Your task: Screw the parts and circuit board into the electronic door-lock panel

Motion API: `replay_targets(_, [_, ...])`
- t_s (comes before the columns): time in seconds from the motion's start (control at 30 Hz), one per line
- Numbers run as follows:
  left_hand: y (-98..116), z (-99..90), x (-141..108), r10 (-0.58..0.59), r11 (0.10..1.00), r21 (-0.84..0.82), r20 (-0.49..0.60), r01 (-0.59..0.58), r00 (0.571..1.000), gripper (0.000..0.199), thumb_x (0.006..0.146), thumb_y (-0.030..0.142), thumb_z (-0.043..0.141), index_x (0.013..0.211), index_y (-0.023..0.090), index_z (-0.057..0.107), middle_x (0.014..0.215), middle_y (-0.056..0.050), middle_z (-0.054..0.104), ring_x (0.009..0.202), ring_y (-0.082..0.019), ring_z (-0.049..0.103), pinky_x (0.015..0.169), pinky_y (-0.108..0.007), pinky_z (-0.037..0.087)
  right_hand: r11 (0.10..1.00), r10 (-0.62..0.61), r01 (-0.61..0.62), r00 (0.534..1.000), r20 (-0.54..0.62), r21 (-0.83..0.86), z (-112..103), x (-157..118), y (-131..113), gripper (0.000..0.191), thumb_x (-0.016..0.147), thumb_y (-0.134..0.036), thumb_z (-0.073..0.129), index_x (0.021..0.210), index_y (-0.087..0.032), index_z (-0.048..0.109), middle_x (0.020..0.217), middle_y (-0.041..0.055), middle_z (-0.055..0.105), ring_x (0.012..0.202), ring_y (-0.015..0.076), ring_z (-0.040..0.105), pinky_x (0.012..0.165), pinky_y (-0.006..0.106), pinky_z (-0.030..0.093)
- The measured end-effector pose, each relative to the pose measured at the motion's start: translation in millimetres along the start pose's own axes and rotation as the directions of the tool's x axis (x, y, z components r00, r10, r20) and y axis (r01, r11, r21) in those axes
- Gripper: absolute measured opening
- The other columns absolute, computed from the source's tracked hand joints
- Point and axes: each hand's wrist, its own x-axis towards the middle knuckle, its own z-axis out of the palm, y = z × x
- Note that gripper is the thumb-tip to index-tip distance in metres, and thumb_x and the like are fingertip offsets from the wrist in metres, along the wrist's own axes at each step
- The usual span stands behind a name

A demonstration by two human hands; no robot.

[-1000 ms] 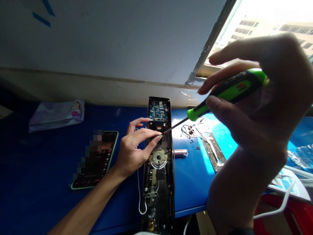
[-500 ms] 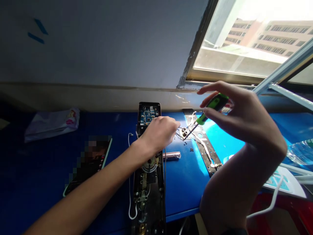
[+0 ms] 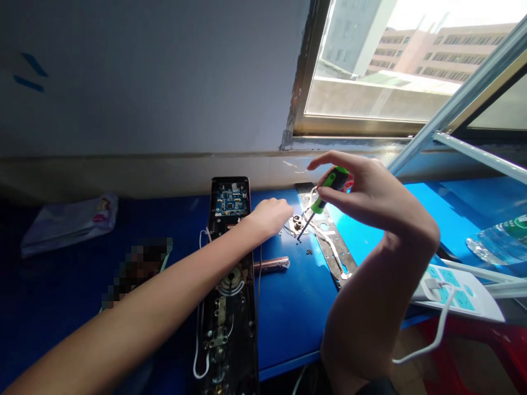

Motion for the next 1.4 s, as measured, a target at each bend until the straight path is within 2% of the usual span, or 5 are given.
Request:
replay_targets(0.67, [1.8,10.9,6.2,0.049,0.996,-0.074,0.018,-0.048,0.999,0.028,0.078,-0.003,0.063,0.09,0.017,0.077,0.093,-0.013,0.077,0.091,-0.029,0.077,0.077,-0.032,0.058,0.999,-0.028,0.027,0.999,0.017,0.023,0.5,-1.4,4.2,0.035,0.08,-0.023,0.069,0.114,-0.022,0.074,0.07,-0.0029,0.068,0.059,0.0137,0.06,0.057,0.029,0.047])
replay_targets(0.93, [0.1,2.0,-47.6,-0.013,0.993,-0.114,-0.209,-0.011,0.978,0.026,0.095,0.006,0.054,0.099,0.018,0.077,0.098,-0.012,0.077,0.096,-0.027,0.075,0.088,-0.038,0.058,0.991,-0.095,0.09,0.995,0.042,0.1,3.0,-1.0,-5.1,0.033,0.083,-0.029,0.072,0.116,-0.023,0.073,0.084,0.0013,0.075,0.074,0.0209,0.069,0.064,0.036,0.052])
replay_targets(1.17, [-46.2,44.2,-114.6,-0.116,0.945,-0.271,-0.8,-0.183,0.588,0.022,0.099,0.022,0.061,0.117,0.019,0.074,0.127,-0.011,0.072,0.129,-0.029,0.059,0.113,-0.05,0.051,0.919,-0.336,0.361,0.928,-0.161,0.159,13.1,-3.0,-27.6,0.031,0.088,-0.029,0.076,0.119,-0.027,0.069,0.104,0.0003,0.076,0.084,0.0202,0.074,0.076,0.037,0.059])
replay_targets(1.27, [-58.8,67.0,-132.3,-0.233,0.937,-0.335,-0.81,-0.098,0.538,0.03,0.096,0.024,0.065,0.125,0.02,0.07,0.142,-0.014,0.06,0.138,-0.033,0.052,0.117,-0.056,0.046,0.89,-0.375,0.428,0.885,-0.278,0.161,21.9,-2.0,-41.5,0.031,0.086,-0.03,0.079,0.115,-0.029,0.068,0.121,0.0028,0.073,0.092,0.0221,0.075,0.079,0.038,0.063])
replay_targets(1.4, [-65.7,90.7,-147.4,-0.303,0.898,-0.432,-0.746,-0.085,0.593,0.041,0.095,0.028,0.065,0.136,0.022,0.062,0.152,-0.016,0.049,0.143,-0.035,0.047,0.119,-0.06,0.044,0.868,-0.402,0.473,0.846,-0.35,0.149,38.4,3.0,-60.4,0.029,0.084,-0.032,0.081,0.109,-0.033,0.067,0.12,0.0035,0.073,0.1,0.0274,0.075,0.08,0.042,0.066])
